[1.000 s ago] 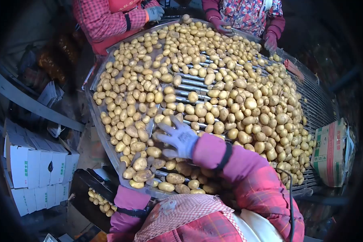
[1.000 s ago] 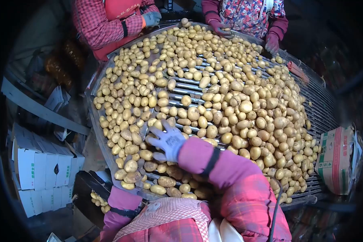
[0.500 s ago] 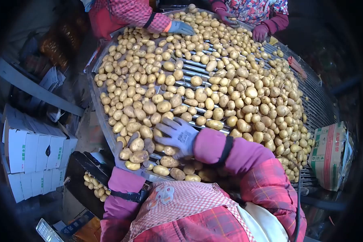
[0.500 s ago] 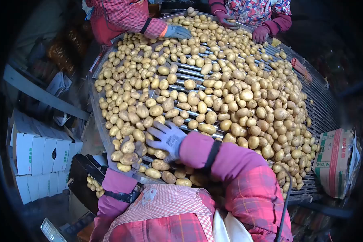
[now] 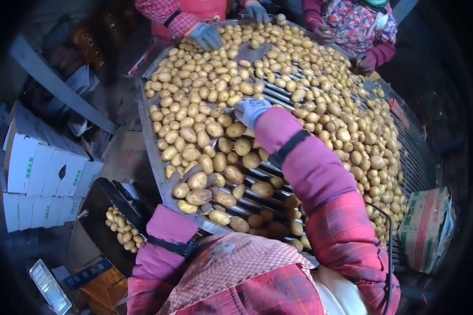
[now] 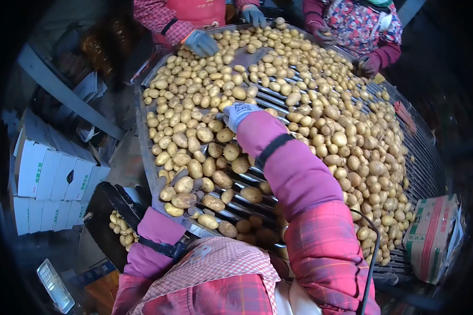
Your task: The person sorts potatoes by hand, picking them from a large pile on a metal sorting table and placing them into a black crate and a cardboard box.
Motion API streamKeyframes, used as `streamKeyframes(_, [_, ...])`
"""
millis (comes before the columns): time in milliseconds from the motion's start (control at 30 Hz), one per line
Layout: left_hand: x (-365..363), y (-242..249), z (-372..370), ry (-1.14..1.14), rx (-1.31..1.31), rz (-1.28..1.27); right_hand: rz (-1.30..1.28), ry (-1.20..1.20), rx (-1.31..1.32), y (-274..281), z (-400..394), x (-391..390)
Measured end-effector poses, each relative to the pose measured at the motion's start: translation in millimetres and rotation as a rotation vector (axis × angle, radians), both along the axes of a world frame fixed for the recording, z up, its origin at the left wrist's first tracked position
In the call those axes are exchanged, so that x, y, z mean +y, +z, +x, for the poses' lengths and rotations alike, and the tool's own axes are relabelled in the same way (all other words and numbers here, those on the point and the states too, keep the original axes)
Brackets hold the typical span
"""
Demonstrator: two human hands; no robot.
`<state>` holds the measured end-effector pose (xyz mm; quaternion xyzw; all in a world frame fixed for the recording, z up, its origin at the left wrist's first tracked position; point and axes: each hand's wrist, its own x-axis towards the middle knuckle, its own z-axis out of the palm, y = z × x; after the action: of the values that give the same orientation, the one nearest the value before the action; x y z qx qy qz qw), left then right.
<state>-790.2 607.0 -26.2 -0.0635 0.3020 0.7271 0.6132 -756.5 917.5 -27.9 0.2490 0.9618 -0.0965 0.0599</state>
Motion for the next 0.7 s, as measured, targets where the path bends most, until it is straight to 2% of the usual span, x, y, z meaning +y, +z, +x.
streamKeyframes(33, [-3,-3,-2,-0.004,-0.025,0.011,0.006,-0.050,-0.109,-5,-12,-1])
streamKeyframes(67, [-6,-6,-7,-0.044,-0.171,0.139,0.003,-0.033,-0.106,-10,-21,-1])
streamKeyframes(133, [-6,-6,-4,-0.023,-0.132,0.083,0.214,-0.010,-0.116,-23,-31,-4])
streamKeyframes(200, [-10,-14,-10,-0.065,-0.177,0.169,0.160,0.004,-0.327,-27,-37,4])
streamKeyframes(267, [-9,-11,-8,-0.088,-0.114,0.119,0.074,-0.008,-0.389,-7,-37,6])
streamKeyframes(300, [-10,-16,-11,-0.119,-0.138,0.180,0.072,-0.010,-0.401,-3,-37,6])
streamKeyframes(400, [-11,-16,-13,-0.129,-0.140,0.126,0.167,-0.038,-0.418,0,-43,-5])
streamKeyframes(467, [-11,-13,-12,-0.113,-0.090,0.119,0.113,-0.084,-0.428,-8,-43,0])
streamKeyframes(533, [-9,-9,-11,-0.107,-0.044,0.112,0.092,-0.113,-0.241,-13,-33,5])
streamKeyframes(600, [-8,-5,-9,-0.058,-0.114,0.143,0.085,-0.155,-0.049,-19,-18,11])
streamKeyframes(633, [-10,-13,-11,-0.067,-0.190,0.220,-0.119,-0.220,0.032,-11,-7,10])
streamKeyframes(667, [-10,-1,-8,-0.047,-0.107,0.125,-0.317,-0.288,0.120,6,-1,7])
streamKeyframes(700, [-9,-1,-10,-0.041,-0.134,0.125,-0.633,-0.333,0.328,12,8,-5])
